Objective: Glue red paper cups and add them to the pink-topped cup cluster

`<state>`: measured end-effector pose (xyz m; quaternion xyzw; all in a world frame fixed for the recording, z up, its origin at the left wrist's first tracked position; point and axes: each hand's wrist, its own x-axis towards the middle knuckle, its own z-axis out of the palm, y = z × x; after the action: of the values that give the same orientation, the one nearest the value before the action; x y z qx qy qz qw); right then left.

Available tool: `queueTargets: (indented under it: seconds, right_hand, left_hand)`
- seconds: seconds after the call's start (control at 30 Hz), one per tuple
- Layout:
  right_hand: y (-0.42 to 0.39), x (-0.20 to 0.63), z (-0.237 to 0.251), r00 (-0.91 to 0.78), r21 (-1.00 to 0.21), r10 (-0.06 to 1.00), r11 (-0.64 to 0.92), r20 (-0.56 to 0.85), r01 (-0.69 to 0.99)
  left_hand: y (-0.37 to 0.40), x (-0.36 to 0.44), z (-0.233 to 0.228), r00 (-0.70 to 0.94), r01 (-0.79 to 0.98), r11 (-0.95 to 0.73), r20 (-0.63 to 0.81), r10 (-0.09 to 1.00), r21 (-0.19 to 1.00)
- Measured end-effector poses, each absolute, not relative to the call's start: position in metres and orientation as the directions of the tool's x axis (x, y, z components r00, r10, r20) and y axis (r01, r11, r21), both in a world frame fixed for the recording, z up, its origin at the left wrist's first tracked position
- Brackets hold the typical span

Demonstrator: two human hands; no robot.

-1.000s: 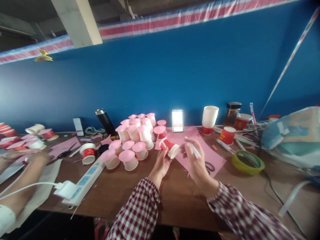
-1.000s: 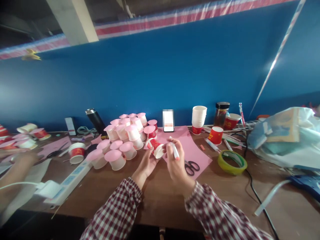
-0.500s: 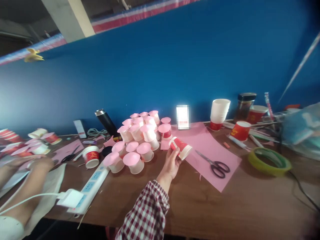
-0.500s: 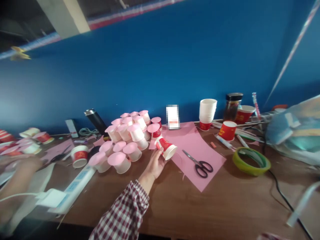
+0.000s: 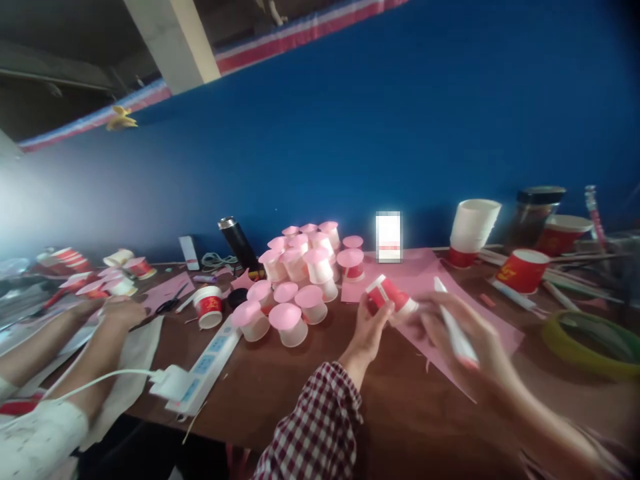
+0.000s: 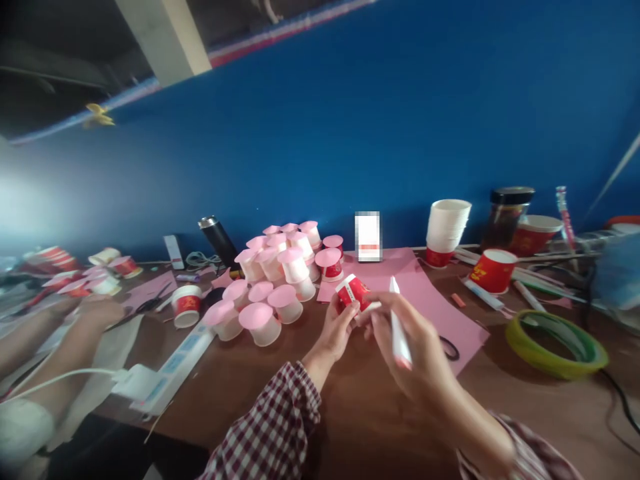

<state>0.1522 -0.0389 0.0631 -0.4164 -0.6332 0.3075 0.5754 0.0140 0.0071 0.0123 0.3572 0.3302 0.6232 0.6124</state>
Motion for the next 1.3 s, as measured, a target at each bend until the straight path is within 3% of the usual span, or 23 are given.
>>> queueTargets:
  seconds: [0.1,0.23,0.47,0.6,0.7,0.9,1.3]
  right_hand:
    - [-0.005,0.154,0.061,0.026,-0.867,0.895,0.423,0.445,0.263]
    - [0.025,0.148,0.047,0.102,-0.828,0.836,0.504,0.539,0.246]
    - [0.01,0.141,0.033,-0.006,-0.797,0.821,0.556,0.571,0.236]
    - [0.005,0.141,0.028,0.134,-0.807,0.805,0.538,0.578,0.243]
    - [0.008,0.143,0.027,0.231,-0.854,0.826,0.469,0.514,0.224]
    - [0.01,0.153,0.03,0.268,-0.916,0.88,0.35,0.393,0.196]
    - [0.014,0.15,0.031,0.248,-0.854,0.826,0.44,0.506,0.277]
  left_hand:
    - [0.013,0.014,0.014,0.014,-0.559,-0.056,0.077,0.997,0.827]
    - [0.023,0.013,0.012,-0.038,-0.553,-0.041,0.024,0.999,0.832]
    - [0.025,0.011,0.009,-0.021,-0.569,-0.003,-0.01,1.0,0.822]
    - [0.021,0.01,0.01,0.007,-0.556,-0.001,0.006,1.0,0.831]
    - [0.019,0.01,0.012,-0.003,-0.565,-0.004,0.003,1.0,0.825]
    - [0.019,0.009,0.015,0.004,-0.604,0.092,-0.113,0.994,0.792]
    - [0.021,0.007,0.013,0.051,-0.631,0.133,-0.13,0.99,0.764]
